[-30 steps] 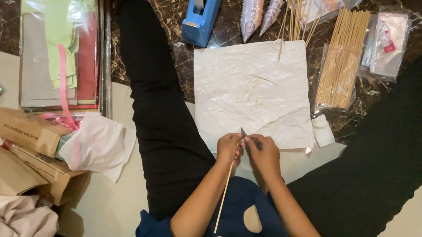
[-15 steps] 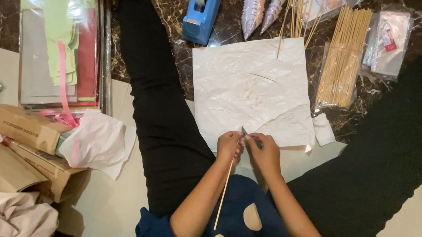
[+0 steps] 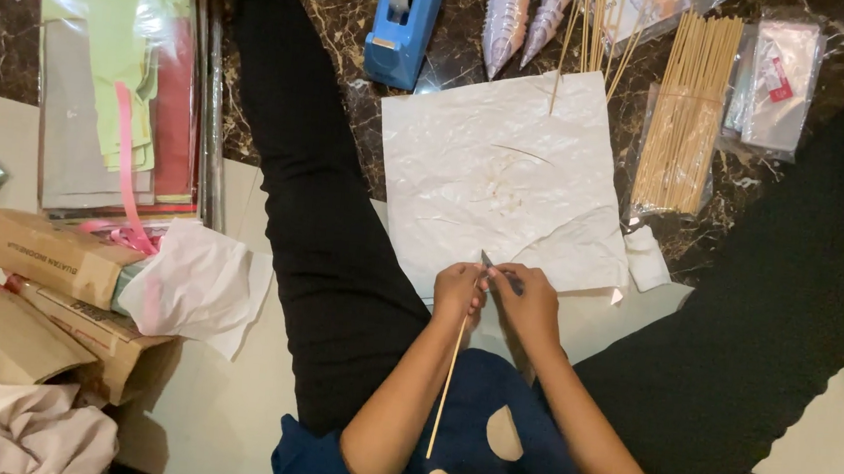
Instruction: Preparing bamboo sticks by scraping them with a utility knife while sitting on the floor.
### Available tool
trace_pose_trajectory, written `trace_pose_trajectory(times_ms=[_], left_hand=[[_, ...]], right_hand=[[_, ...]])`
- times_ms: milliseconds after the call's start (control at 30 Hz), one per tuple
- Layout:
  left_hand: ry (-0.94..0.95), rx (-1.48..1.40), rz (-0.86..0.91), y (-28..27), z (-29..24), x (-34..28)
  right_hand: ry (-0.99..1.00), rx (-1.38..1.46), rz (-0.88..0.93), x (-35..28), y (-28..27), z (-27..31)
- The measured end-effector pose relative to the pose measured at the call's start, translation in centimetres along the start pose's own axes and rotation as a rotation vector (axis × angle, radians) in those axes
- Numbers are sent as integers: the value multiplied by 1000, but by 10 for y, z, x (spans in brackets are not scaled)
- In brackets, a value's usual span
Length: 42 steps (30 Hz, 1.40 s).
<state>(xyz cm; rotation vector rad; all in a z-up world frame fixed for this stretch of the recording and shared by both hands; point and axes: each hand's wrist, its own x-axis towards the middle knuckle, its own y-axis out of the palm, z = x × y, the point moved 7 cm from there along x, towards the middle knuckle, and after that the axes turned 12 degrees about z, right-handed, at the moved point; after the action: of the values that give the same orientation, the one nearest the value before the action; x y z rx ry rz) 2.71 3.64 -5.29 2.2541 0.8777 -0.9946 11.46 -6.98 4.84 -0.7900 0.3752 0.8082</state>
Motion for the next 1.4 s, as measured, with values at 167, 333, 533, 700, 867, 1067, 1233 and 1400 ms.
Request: trace_pose_trajectory(times_ms=[167,333,533,700,867,1067,1233,1400], left_hand=[[9,0,0,-2,8,6],[8,25,23,-1,8,7],[44,-68,126,0,3,2],[147,-241,309,27,-66,-82],[236,-349,547,51,-95,-137],[150,-321,765,72,-124,-215],[131,-337,865,75,-125,-240],[98,-338,894,74,-123,-250]], right_hand=[[17,-13,-7,4,4,-8],[8,-36,-25,6,5,-8],[47,299,1,20,8,-39],[43,581,-7,5,-26,-19],[-91,701,28,-23,-63,12],[-495,1152,195,-81,-101,54],[-584,1037,110,-114,-119,84],[-613,1089,124,-122,-121,83]])
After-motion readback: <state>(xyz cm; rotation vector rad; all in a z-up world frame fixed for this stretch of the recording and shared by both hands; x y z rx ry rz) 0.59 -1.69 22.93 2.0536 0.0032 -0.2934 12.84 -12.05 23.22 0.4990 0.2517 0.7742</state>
